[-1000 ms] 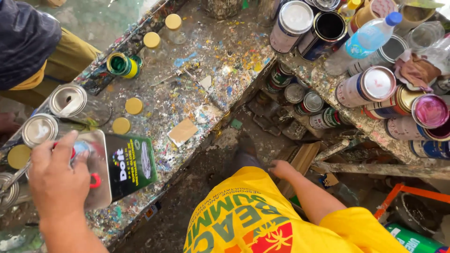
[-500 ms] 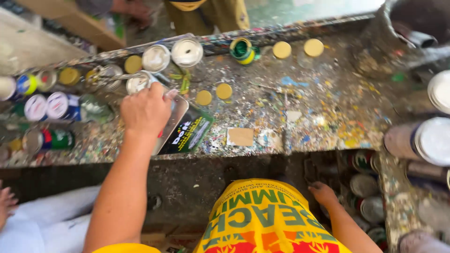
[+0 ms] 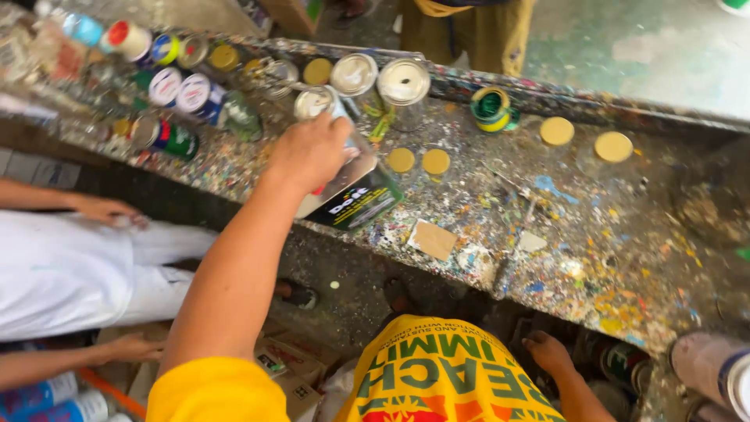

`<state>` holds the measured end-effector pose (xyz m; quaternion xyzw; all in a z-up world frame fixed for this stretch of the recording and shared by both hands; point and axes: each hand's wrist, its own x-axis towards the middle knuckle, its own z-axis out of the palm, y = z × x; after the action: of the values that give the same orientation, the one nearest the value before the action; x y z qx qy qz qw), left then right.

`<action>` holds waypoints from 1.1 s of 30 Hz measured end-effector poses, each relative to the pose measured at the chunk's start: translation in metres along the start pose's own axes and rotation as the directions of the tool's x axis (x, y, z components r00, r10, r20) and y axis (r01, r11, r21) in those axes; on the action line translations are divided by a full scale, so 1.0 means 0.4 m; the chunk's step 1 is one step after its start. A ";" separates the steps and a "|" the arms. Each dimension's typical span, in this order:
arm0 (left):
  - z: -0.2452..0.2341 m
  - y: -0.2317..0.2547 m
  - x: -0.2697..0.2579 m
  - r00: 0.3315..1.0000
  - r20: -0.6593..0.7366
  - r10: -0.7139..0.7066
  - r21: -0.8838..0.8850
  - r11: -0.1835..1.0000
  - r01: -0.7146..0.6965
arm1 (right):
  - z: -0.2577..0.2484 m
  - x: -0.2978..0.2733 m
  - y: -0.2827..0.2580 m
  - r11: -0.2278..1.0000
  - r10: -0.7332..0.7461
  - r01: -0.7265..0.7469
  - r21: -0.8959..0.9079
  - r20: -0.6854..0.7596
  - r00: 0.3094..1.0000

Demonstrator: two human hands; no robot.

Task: Organizing and opening paint cans at a mixing station

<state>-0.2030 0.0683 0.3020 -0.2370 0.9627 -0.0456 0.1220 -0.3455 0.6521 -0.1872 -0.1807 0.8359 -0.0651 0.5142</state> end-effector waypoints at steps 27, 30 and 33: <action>0.031 0.038 0.020 0.972 -0.078 -0.223 0.011 0.974 0.224 | -0.092 -0.026 0.026 0.986 0.144 -0.146 0.077 0.039 0.989; -0.136 0.120 0.000 0.858 0.228 -0.461 -0.141 0.856 0.498 | -0.082 0.006 0.051 0.990 0.116 -0.115 0.086 -0.003 0.993; -0.161 0.080 0.012 0.826 0.296 -0.480 -0.123 0.838 0.531 | -0.118 -0.029 0.004 0.969 0.182 -0.187 0.161 0.044 0.982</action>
<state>-0.2377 0.0964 0.3586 -0.4994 0.8407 0.0513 0.2028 -0.3828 0.6542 -0.1560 -0.0599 0.8332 -0.0833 0.5434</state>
